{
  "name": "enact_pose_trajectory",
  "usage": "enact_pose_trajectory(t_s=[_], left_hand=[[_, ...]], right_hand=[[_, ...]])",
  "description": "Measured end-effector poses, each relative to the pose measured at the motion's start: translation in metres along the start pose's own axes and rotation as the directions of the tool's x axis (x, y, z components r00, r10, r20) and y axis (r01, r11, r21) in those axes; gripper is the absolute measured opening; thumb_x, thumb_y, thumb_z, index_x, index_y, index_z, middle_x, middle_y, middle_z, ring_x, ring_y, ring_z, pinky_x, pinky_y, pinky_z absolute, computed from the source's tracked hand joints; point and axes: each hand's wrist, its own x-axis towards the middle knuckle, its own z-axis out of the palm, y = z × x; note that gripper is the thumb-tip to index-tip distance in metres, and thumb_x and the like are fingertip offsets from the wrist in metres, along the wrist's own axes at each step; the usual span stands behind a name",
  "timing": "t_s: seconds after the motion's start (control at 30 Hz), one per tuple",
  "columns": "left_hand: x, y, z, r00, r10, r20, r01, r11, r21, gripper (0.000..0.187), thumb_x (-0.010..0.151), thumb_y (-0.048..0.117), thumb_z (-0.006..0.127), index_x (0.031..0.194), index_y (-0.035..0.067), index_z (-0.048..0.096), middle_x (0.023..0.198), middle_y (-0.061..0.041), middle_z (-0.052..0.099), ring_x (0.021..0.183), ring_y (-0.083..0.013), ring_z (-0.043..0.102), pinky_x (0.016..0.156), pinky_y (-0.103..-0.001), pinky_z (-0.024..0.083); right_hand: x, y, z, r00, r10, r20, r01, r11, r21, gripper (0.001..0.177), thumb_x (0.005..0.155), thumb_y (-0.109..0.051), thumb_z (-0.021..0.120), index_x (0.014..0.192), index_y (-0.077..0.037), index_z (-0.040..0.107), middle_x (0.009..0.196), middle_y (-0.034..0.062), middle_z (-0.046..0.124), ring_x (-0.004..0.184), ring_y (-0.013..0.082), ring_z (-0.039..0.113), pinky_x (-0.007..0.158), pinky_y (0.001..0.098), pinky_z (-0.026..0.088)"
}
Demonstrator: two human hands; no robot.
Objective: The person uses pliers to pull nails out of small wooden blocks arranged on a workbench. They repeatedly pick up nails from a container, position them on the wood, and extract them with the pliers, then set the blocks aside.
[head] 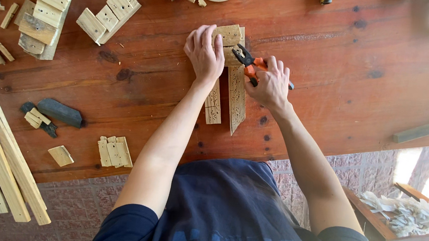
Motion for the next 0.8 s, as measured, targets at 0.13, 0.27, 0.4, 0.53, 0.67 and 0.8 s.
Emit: enact_pose_trajectory(t_s=[0.13, 0.27, 0.4, 0.53, 0.67, 0.8], left_hand=[[0.010, 0.010, 0.012, 0.996, -0.089, 0.026, 0.087, 0.995, 0.055, 0.033, 0.107, 0.040, 0.042, 0.124, 0.022, 0.064, 0.131, 0.000, 0.062, 0.126, -0.0254, 0.054, 0.104, -0.051, 0.036], [0.013, 0.013, 0.017, 0.994, -0.103, 0.034, 0.097, 0.985, 0.145, 0.030, 0.107, 0.038, 0.044, 0.124, 0.022, 0.063, 0.133, -0.001, 0.061, 0.126, -0.0255, 0.055, 0.100, -0.050, 0.040], [0.015, 0.020, 0.015, 0.997, -0.072, 0.031, 0.062, 0.969, 0.238, 0.021, 0.106, 0.026, 0.048, 0.119, 0.021, 0.065, 0.130, 0.002, 0.062, 0.122, -0.0233, 0.058, 0.098, -0.045, 0.041], [0.014, 0.020, 0.018, 0.998, -0.058, 0.020, 0.049, 0.950, 0.307, 0.018, 0.104, 0.025, 0.052, 0.115, 0.023, 0.066, 0.130, 0.005, 0.064, 0.122, -0.0218, 0.058, 0.097, -0.045, 0.041], [0.015, 0.020, 0.018, 0.998, -0.057, 0.025, 0.046, 0.947, 0.319, 0.019, 0.104, 0.023, 0.053, 0.118, 0.023, 0.066, 0.132, 0.005, 0.063, 0.125, -0.0212, 0.057, 0.099, -0.045, 0.041], [0.014, 0.021, 0.019, 0.997, -0.062, 0.036, 0.047, 0.943, 0.331, 0.018, 0.101, 0.020, 0.058, 0.117, 0.024, 0.066, 0.131, 0.006, 0.063, 0.124, -0.0212, 0.057, 0.099, -0.045, 0.041]], right_hand=[[0.019, 0.005, -0.002, 0.994, -0.101, 0.050, 0.101, 0.995, -0.003, 0.035, 0.075, -0.044, 0.070, 0.082, -0.010, 0.078, 0.110, 0.0065, 0.059, 0.088, 0.0327, 0.054, 0.072, 0.0505, 0.044], [0.027, 0.017, 0.007, 0.981, -0.188, 0.038, 0.190, 0.979, -0.067, 0.033, 0.076, -0.043, 0.068, 0.073, -0.010, 0.073, 0.104, 0.0066, 0.060, 0.091, 0.0333, 0.054, 0.069, 0.0513, 0.045], [0.030, 0.020, -0.001, 0.955, -0.294, -0.040, 0.291, 0.955, -0.059, 0.028, 0.089, -0.035, 0.067, 0.090, -0.007, 0.073, 0.121, 0.0081, 0.067, 0.086, 0.0316, 0.057, 0.067, 0.0484, 0.047], [0.030, 0.021, -0.007, 0.927, -0.373, -0.023, 0.367, 0.920, -0.134, 0.032, 0.094, -0.037, 0.065, 0.103, -0.006, 0.066, 0.141, 0.0106, 0.058, 0.085, 0.0317, 0.056, 0.064, 0.0462, 0.045], [0.034, 0.027, -0.006, 0.910, -0.406, 0.081, 0.414, 0.893, -0.176, 0.039, 0.096, -0.042, 0.067, 0.107, -0.004, 0.064, 0.140, 0.0132, 0.056, 0.083, 0.0308, 0.056, 0.062, 0.0456, 0.050], [0.040, 0.049, 0.008, 0.876, -0.425, 0.227, 0.434, 0.901, 0.010, 0.048, 0.100, -0.045, 0.063, 0.114, 0.001, 0.064, 0.136, 0.0247, 0.058, 0.090, 0.0364, 0.064, 0.081, 0.0485, 0.055]])
